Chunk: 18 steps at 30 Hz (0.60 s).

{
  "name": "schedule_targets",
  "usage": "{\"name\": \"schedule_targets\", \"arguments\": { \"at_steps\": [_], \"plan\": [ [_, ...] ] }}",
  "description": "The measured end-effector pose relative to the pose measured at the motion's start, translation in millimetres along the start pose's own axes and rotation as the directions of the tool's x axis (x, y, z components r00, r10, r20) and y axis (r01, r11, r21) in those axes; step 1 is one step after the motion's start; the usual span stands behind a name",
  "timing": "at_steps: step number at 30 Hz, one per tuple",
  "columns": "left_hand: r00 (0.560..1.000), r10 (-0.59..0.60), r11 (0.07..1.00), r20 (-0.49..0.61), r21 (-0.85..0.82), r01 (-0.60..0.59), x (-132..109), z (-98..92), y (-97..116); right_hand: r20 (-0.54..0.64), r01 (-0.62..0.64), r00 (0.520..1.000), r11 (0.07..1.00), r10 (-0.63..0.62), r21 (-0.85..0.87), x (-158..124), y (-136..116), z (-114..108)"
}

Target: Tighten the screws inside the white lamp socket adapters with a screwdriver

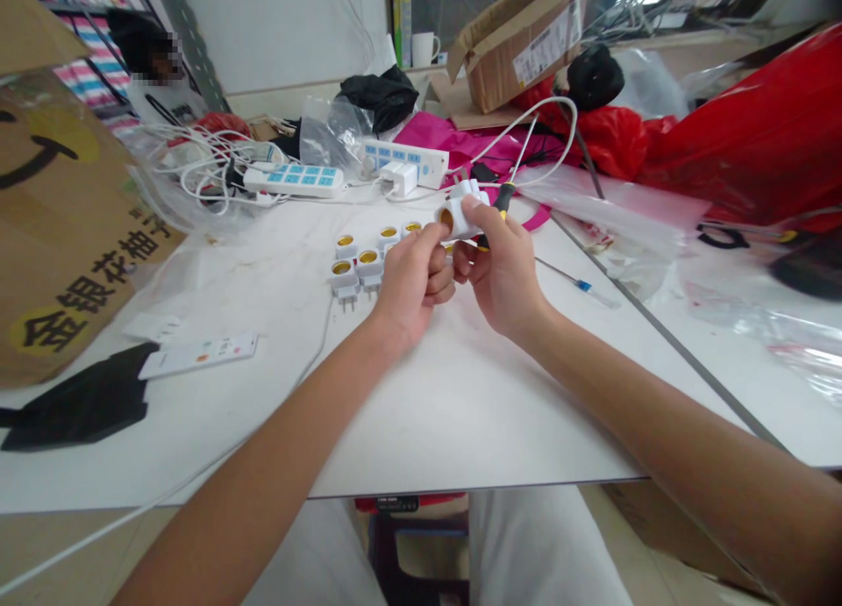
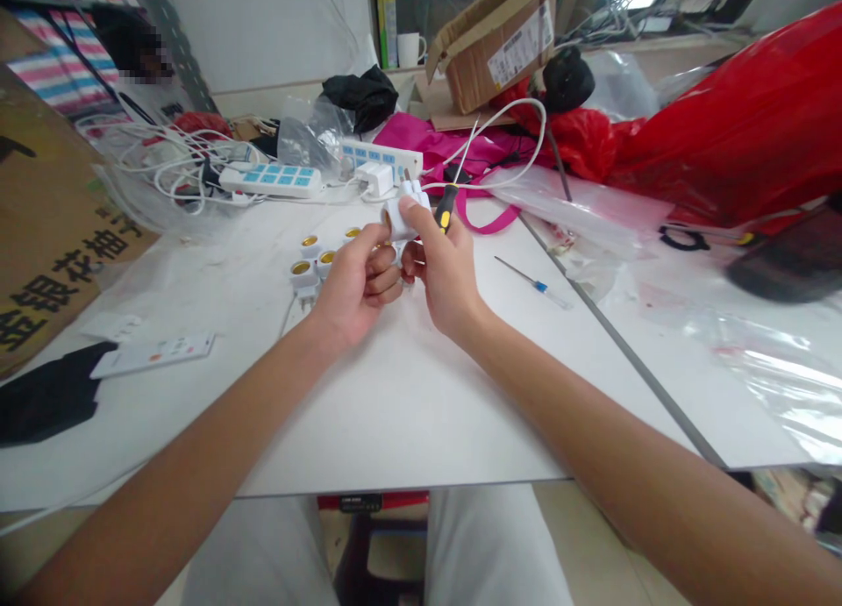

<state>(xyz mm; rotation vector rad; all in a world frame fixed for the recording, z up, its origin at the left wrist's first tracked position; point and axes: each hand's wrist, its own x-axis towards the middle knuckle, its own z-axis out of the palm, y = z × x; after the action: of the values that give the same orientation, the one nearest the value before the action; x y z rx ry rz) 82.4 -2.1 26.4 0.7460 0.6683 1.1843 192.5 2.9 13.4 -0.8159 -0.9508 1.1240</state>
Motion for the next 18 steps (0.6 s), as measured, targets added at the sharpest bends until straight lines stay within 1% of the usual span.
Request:
{"name": "schedule_targets", "arguments": {
  "at_steps": [3,6,11,15,18],
  "plan": [
    [0.999,-0.03,0.999,-0.023,0.014,0.031,1.5,-1.4,1.7,-0.035,0.046,0.998,0.998,-0.047,-0.032,-2.1,0.8,3.1],
    [0.999,-0.027,0.999,-0.046,0.031,0.029,1.7,-2.1,2.0,-0.065,0.082,0.994,0.996,-0.084,-0.031,-2.2,2.6,3.9],
    [0.999,-0.01,0.996,-0.032,0.093,0.013,1.2,-3.6,3.1,-0.07,0.165,0.983,0.984,-0.169,-0.061,-0.4,5.4,-0.4],
    [1.0,0.008,0.991,-0.014,0.134,-0.006,-0.8,-2.7,4.6,-0.056,0.183,0.981,0.979,-0.188,-0.091,1.2,4.0,-3.6],
    [1.0,0.021,0.987,-0.011,0.158,-0.019,-1.8,-1.2,5.8,-0.066,0.181,0.98,0.98,-0.187,-0.087,2.1,2.3,-3.7]
  ]
}}
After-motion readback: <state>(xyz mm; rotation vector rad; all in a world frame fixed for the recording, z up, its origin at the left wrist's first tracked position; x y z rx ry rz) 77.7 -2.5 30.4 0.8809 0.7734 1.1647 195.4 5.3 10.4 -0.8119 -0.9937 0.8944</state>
